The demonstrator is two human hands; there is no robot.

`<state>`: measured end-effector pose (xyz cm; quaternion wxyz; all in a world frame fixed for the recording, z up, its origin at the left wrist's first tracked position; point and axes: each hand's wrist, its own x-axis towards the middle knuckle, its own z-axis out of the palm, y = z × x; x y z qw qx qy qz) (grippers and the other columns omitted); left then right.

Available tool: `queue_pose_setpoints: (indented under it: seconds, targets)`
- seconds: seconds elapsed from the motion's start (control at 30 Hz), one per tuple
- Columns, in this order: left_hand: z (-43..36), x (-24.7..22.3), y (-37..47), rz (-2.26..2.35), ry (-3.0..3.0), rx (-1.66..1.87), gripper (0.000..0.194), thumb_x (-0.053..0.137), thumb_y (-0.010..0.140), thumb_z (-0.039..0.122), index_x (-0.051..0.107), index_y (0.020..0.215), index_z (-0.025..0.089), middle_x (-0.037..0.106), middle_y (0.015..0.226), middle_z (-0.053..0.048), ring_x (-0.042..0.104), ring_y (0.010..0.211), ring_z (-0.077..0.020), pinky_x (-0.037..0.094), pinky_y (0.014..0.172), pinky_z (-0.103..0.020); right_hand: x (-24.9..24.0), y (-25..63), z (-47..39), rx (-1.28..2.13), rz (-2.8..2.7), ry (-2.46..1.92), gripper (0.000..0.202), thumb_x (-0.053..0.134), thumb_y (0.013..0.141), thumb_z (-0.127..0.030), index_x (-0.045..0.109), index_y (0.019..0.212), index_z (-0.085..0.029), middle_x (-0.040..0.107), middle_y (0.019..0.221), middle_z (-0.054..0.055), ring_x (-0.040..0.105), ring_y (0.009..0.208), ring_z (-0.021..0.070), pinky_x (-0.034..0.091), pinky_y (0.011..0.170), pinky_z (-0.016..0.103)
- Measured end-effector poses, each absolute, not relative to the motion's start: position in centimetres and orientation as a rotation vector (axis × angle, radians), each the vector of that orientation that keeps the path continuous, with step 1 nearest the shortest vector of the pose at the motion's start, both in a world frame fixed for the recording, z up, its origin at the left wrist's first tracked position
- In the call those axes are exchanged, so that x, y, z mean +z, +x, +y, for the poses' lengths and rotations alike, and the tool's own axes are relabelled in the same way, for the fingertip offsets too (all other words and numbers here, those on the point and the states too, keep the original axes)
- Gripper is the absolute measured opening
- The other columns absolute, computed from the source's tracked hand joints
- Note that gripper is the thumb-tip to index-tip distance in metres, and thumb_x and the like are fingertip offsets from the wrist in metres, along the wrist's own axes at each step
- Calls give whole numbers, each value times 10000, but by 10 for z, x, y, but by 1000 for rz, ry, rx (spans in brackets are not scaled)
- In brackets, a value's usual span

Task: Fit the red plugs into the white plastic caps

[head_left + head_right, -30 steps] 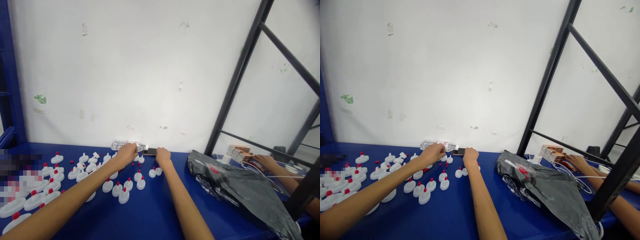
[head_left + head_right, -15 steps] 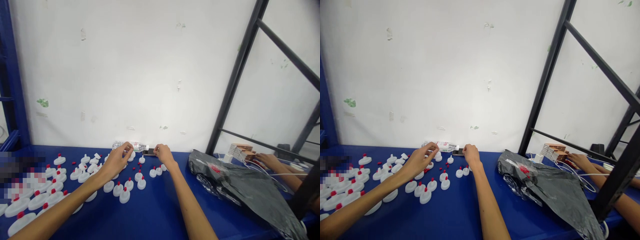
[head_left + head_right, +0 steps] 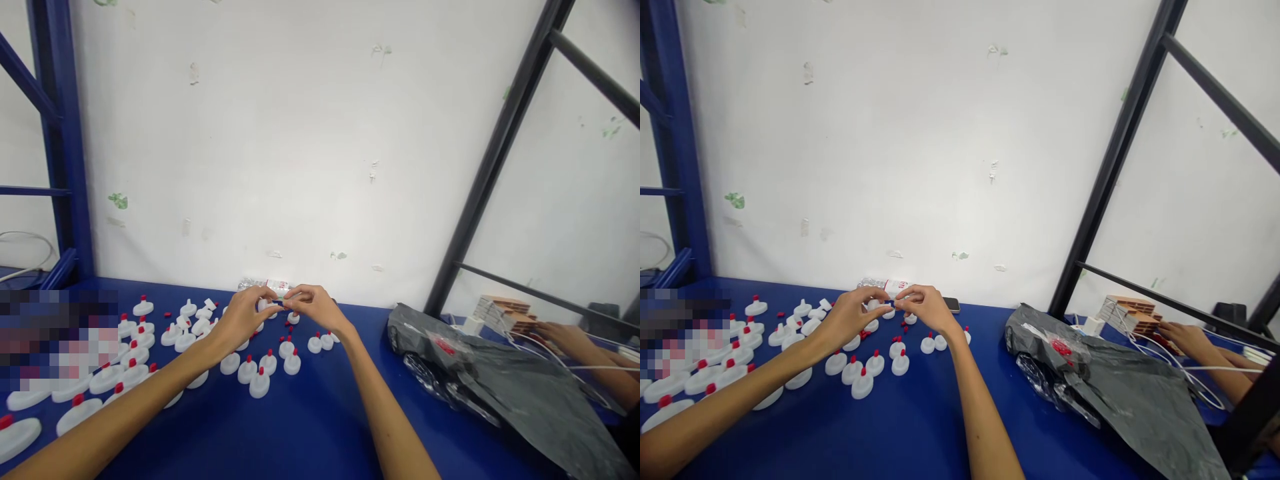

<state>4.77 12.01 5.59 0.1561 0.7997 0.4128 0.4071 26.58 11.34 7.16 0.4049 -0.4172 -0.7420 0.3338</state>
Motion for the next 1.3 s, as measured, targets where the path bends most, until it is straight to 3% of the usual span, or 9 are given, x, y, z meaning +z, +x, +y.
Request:
queue_pose_setpoints:
  seconds: [0.13,0.27,0.43,0.73,0.9,1.07,1.17,1.3]
  targets:
    - [121,55,47,1156,2310,1157,428,666,907,610,719,1048,209,747,1018,-51,616,752,-188,488,770,-368,69,263,115,931,-1846,-988,363,833,795,-478,763,989,-179,769,807,35,679,683,156,519,694,274]
    - [117,58,48,1153,2272,1136,480,562,973,656,685,933,193,627,736,20,519,609,-154,442,689,-336,68,260,115,988,-1828,-946,384,866,758,-489,761,967,-185,766,817,35,669,683,157,509,679,274]
    - [108,64,49,1128,2115,1175,520,377,1056,637,619,944,191,573,774,13,547,683,-162,471,721,-342,71,256,112,1030,-1804,-897,395,872,756,-497,760,975,-187,761,843,33,653,689,145,491,672,265]
    - [105,64,48,1007,1966,1094,264,359,1033,354,596,1013,241,461,731,39,435,646,-168,338,634,-305,68,248,113,1037,-1755,-866,407,889,737,-506,756,952,-187,744,806,20,653,676,147,470,652,264]
    - [107,59,50,906,1826,1082,322,373,1039,512,579,1082,268,486,762,34,435,663,-161,337,606,-277,66,245,114,1055,-1741,-860,451,888,728,-549,756,961,-186,729,771,14,642,651,141,445,614,254]
    - [112,57,50,838,1593,1044,512,326,1035,653,498,1301,251,448,701,64,269,483,-86,186,471,-223,60,237,112,1098,-1736,-855,498,874,725,-599,766,989,-192,720,748,13,629,638,137,446,598,255]
    - [113,61,49,807,1460,1047,558,404,1012,668,499,1313,208,487,731,48,306,468,-69,182,428,-210,56,230,113,1080,-1712,-830,511,839,760,-621,765,1039,-200,700,748,3,617,629,130,455,594,256]
    - [107,70,47,725,1330,1040,533,415,1008,545,481,1398,188,596,818,-23,503,562,-128,297,432,-215,52,225,114,1052,-1697,-805,549,803,807,-625,741,1142,-195,680,778,-4,582,590,112,456,564,255]
